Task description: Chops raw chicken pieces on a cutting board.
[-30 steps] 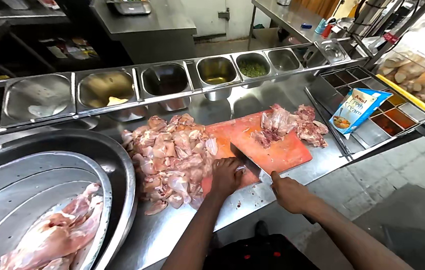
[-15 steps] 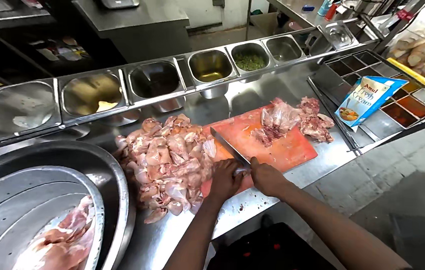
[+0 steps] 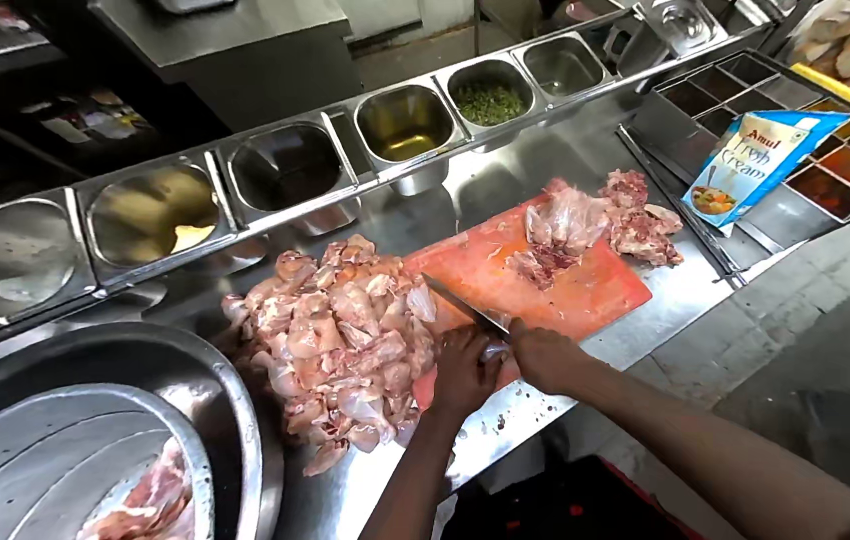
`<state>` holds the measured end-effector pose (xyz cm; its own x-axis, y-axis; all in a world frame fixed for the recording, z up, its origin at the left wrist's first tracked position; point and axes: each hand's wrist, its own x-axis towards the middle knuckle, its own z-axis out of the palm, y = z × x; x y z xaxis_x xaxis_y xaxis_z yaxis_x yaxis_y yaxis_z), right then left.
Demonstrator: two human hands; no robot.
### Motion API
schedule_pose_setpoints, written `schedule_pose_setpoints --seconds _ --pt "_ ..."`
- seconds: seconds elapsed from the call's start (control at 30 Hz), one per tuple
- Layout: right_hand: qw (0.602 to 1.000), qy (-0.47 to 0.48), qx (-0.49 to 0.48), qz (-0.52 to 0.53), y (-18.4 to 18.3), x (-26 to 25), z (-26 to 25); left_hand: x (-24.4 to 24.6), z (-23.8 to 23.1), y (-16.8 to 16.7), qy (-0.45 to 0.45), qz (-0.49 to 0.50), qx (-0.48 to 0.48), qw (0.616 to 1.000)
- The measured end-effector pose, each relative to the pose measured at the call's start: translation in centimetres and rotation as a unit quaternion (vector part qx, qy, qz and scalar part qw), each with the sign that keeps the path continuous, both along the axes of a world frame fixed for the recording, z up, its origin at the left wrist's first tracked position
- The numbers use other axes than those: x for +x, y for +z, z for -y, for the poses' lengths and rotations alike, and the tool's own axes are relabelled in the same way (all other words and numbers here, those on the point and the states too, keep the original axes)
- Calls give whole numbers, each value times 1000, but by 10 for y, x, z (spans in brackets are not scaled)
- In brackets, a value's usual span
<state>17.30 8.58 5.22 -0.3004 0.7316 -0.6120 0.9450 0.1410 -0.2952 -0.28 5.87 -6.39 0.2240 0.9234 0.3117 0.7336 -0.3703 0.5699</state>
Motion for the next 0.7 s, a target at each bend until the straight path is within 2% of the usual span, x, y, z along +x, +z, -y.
schedule_pose_setpoints --seconds 0.1,0.23,0.33,0.43,0.53,0.6,0.7 --pt "999 -7 31 -14 -4 -4 -4 -1 -4 0 -18 1 25 1000" --pt "1000 2 3 0 8 5 16 -4 -2 -2 -3 -5 35 999" --pt "998 -5 -62 13 29 50 43 -2 1 -1 23 -22 34 999" --pt "994 -30 -104 23 39 107 82 0 7 1 56 -37 74 995" --pt "980 -110 -144 -85 29 165 115 6 10 9 109 -54 117 986" --pt "955 -193 -143 -175 12 187 132 20 8 16 129 -63 108 984" --pt "889 -323 -101 -309 -14 186 153 47 -8 26 86 -141 -8 986"
